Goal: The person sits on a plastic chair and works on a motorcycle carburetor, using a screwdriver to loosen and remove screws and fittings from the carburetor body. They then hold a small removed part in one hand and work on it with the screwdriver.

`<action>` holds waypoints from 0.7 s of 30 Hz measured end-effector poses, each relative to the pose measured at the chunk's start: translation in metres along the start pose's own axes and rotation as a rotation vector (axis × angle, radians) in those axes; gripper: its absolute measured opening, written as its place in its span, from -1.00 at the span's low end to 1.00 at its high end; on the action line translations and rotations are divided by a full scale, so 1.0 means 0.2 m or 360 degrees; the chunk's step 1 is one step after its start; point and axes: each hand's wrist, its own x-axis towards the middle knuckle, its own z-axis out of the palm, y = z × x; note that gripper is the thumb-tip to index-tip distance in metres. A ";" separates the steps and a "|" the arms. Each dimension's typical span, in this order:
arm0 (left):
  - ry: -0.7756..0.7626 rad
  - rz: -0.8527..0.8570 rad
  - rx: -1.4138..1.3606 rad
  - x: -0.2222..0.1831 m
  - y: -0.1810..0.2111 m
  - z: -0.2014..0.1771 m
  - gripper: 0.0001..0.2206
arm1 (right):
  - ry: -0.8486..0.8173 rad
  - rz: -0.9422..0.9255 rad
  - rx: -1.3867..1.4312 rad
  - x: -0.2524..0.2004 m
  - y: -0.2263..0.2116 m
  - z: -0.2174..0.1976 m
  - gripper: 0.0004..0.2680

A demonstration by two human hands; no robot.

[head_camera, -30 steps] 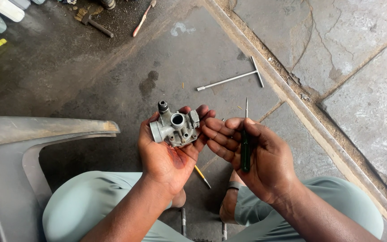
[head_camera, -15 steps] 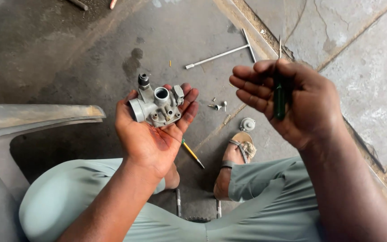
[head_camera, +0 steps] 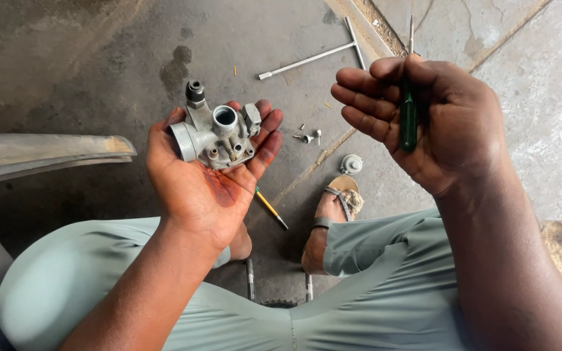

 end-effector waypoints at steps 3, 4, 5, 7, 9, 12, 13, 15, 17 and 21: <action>-0.0009 -0.0003 -0.0005 0.00 0.00 0.00 -0.45 | 0.0013 0.0036 0.0075 0.00 -0.01 0.02 -0.72; -0.0016 0.0001 -0.0008 0.00 0.00 0.00 -0.45 | 0.0010 0.0030 0.0070 0.01 0.01 0.00 -0.72; -0.0020 0.0004 0.0001 0.00 0.00 -0.01 -0.45 | -0.0075 0.0030 0.0236 0.01 0.02 -0.01 -0.71; -0.0056 0.0012 -0.0003 0.00 0.00 0.00 -0.46 | -0.0165 0.0004 0.0378 0.01 0.04 -0.03 -0.70; -0.0006 -0.0032 -0.0039 0.01 0.00 0.00 -0.49 | -0.0338 -0.0136 0.0797 -0.01 0.07 -0.05 -0.69; 0.0027 -0.0018 -0.0037 0.00 0.01 0.00 -0.50 | -0.0634 -0.0157 0.1101 -0.03 0.10 -0.03 -0.72; 0.0012 -0.0017 -0.0043 0.00 0.01 0.01 -0.50 | -0.0638 -0.0167 0.1088 -0.03 0.10 -0.02 -0.72; 0.0114 -0.0029 -0.0038 -0.01 0.00 0.02 -0.50 | -0.0705 -0.0196 0.1094 -0.04 0.11 0.01 -0.79; 0.0104 -0.0037 -0.0067 0.00 0.00 0.03 -0.50 | -0.0663 -0.0177 0.1087 -0.04 0.10 0.04 -0.78; 0.0038 -0.0033 -0.0109 -0.02 0.00 0.05 -0.51 | -0.0586 -0.0112 0.1007 -0.04 0.13 0.08 -0.77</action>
